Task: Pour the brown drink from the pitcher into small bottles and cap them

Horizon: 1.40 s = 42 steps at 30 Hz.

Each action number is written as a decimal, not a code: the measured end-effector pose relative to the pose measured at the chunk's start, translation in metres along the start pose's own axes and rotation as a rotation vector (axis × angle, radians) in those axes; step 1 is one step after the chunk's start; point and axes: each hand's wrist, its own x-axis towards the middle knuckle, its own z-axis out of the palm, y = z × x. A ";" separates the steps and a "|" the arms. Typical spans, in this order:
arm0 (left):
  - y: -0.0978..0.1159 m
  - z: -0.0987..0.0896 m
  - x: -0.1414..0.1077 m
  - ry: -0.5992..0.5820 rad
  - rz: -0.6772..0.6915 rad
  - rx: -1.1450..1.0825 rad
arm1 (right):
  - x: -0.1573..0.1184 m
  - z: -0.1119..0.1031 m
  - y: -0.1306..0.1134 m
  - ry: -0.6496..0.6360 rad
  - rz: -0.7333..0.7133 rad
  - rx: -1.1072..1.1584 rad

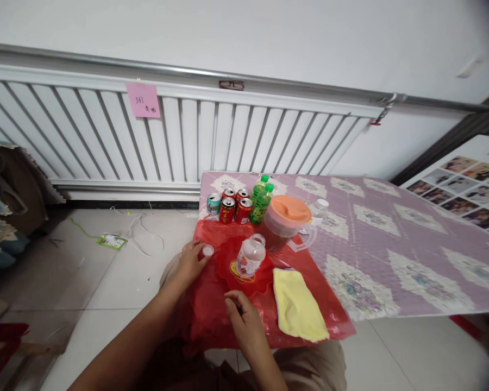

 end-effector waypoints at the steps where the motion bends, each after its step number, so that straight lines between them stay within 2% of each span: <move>1: -0.001 0.003 0.004 0.006 -0.008 0.030 | 0.000 0.000 0.001 0.002 -0.008 -0.004; 8: -0.005 0.014 0.014 -0.064 -0.023 0.184 | 0.001 0.001 0.003 0.007 -0.012 -0.008; 12: -0.010 0.016 0.015 -0.018 -0.023 0.123 | 0.001 0.001 0.005 -0.009 -0.002 -0.015; 15: -0.006 0.014 0.010 0.046 0.024 -0.030 | 0.003 -0.001 0.013 0.029 0.002 0.008; 17: 0.003 0.012 0.004 0.035 0.064 -0.177 | 0.005 -0.005 0.019 0.068 0.002 0.031; 21: 0.035 0.010 -0.009 -0.078 0.129 -0.409 | 0.007 -0.012 0.026 0.122 -0.009 0.058; 26: 0.082 0.020 -0.008 -0.143 0.148 -0.504 | 0.000 -0.007 0.029 0.096 0.021 0.039; 30: 0.107 0.035 0.002 -0.144 0.152 -0.546 | -0.006 -0.001 0.033 0.074 0.012 0.048; 36: 0.125 0.051 0.009 -0.119 0.149 -0.573 | -0.009 -0.004 0.035 0.057 0.037 0.063; 42: 0.130 0.053 0.007 -0.088 0.162 -0.573 | -0.013 -0.004 0.044 0.058 0.052 0.086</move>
